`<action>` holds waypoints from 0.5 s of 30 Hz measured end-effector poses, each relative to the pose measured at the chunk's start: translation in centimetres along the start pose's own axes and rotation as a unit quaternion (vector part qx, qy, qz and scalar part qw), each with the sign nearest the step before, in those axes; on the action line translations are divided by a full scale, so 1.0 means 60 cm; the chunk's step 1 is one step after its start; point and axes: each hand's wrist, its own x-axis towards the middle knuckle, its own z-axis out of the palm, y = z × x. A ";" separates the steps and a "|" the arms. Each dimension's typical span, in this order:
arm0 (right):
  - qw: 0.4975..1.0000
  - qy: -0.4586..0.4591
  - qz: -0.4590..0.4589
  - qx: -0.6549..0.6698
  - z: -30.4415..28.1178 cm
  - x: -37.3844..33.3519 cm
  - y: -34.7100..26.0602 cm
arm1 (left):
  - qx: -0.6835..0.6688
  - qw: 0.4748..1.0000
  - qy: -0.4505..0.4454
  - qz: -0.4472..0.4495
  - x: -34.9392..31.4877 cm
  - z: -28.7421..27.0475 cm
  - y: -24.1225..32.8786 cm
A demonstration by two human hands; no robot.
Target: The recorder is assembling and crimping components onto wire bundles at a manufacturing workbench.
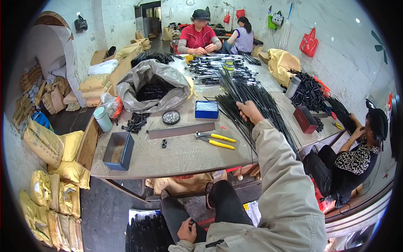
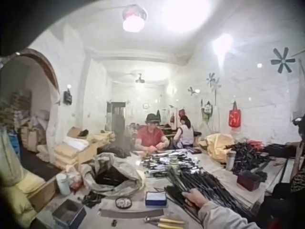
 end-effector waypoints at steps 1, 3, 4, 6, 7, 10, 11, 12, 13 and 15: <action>1.000 0.013 -0.025 -0.010 -0.002 0.006 -0.010 | 0.000 1.000 -0.001 -0.002 -0.002 -0.001 -0.001; 0.998 0.022 -0.055 -0.020 0.000 0.026 -0.038 | 0.032 0.999 -0.002 0.022 0.003 0.002 -0.003; 0.996 0.027 -0.080 -0.030 0.002 0.032 -0.047 | 0.048 0.998 -0.005 0.033 0.001 0.002 -0.004; 0.990 0.036 -0.129 -0.048 0.005 0.041 -0.067 | 0.055 0.998 -0.009 0.030 -0.003 -0.001 -0.003; 0.990 0.031 -0.130 -0.047 0.006 0.048 -0.085 | 0.062 0.998 -0.010 0.029 -0.001 -0.002 -0.003; 0.980 0.066 -0.185 -0.018 -0.002 0.078 -0.128 | 0.069 0.997 -0.014 0.022 -0.001 -0.004 0.000; 0.976 0.092 -0.196 -0.034 -0.007 0.095 -0.139 | 0.069 0.997 -0.018 0.020 -0.002 -0.004 0.001; 0.970 0.116 -0.210 -0.050 -0.005 0.108 -0.154 | 0.070 0.997 -0.020 0.016 0.001 -0.002 0.001; 0.970 0.114 -0.210 -0.050 -0.011 0.117 -0.168 | 0.070 0.997 -0.019 0.015 0.003 0.000 0.002; 0.926 0.203 -0.308 -0.087 -0.012 0.118 -0.208 | 0.077 0.997 -0.012 0.027 0.004 -0.001 0.000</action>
